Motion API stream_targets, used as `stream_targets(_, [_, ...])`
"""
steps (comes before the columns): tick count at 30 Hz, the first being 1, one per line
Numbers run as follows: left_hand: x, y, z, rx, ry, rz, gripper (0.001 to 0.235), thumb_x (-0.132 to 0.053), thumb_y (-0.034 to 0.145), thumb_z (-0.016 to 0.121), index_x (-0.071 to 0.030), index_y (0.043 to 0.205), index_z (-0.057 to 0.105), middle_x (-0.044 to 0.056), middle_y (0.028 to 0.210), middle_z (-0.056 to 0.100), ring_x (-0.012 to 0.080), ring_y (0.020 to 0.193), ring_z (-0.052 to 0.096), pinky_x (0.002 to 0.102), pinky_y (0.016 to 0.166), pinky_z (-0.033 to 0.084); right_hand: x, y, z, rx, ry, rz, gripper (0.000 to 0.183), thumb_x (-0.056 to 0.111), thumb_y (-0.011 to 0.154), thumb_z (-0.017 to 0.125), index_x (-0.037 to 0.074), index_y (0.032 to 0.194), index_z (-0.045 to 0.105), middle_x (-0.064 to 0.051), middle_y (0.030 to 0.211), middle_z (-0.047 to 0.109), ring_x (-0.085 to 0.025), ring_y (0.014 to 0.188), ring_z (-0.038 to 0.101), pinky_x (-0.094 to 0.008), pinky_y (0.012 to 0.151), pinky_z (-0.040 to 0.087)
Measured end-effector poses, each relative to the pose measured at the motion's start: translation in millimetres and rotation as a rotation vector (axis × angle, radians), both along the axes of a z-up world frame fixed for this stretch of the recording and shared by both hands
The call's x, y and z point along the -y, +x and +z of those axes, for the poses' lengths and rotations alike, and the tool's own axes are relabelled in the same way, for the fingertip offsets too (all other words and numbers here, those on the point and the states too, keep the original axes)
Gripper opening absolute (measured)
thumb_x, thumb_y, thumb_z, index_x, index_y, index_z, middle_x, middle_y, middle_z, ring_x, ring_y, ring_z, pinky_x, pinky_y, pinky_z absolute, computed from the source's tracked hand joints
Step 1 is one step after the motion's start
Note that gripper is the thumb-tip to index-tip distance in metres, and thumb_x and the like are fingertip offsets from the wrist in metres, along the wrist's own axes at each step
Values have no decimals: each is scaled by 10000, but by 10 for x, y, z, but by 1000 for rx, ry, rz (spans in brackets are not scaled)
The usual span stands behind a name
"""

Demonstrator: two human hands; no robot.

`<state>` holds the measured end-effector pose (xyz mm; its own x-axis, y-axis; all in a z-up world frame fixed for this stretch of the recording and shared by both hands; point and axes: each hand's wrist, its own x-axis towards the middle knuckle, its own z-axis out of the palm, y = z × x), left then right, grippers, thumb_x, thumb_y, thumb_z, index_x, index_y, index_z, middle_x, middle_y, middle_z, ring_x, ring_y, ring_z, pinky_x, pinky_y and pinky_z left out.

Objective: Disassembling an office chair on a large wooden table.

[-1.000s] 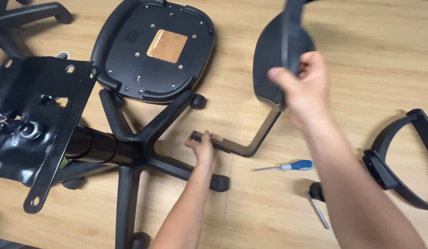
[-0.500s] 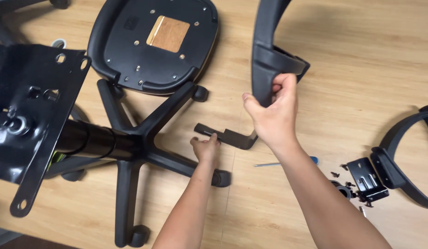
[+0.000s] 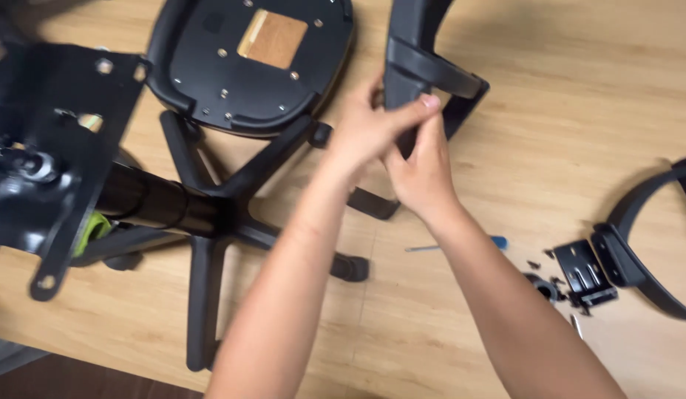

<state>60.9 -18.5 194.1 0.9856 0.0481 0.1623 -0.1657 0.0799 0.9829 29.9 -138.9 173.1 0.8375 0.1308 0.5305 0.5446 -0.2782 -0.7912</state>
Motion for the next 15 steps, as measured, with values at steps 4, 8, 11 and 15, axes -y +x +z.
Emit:
stream_targets(4, [-105,11,197,-202,-110,-106,595,-218,712,836,-42,1243,630,116,1022,736,185,914,737,319,781,624,445,-123,-103,143,-355,105,928,47,878,843,-86,1561,229,-334,1540,363,-457,1444,376,-471,1172,370])
stream_targets(8, [-23,13,79,25,11,-76,350,-135,795,796,11,1098,701,60,945,737,131,859,703,280,787,594,788,144,-907,-241,-5,71,842,123,893,807,50,1595,348,-213,1600,411,-337,1485,436,-464,1235,440])
stream_targets(11, [-27,-51,92,87,-1,-94,297,-108,835,785,13,1094,701,38,939,735,105,860,694,267,800,589,798,432,-1353,-471,406,-112,941,134,936,799,97,1615,149,-172,1637,213,-309,1498,279,-504,1246,366])
stream_targets(15, [-182,-74,34,91,-197,-111,277,-58,880,772,30,1134,704,23,1000,738,90,902,687,261,828,578,564,522,-1119,-1017,466,15,929,259,922,701,282,1619,87,0,1635,322,-195,1399,392,-616,1075,328])
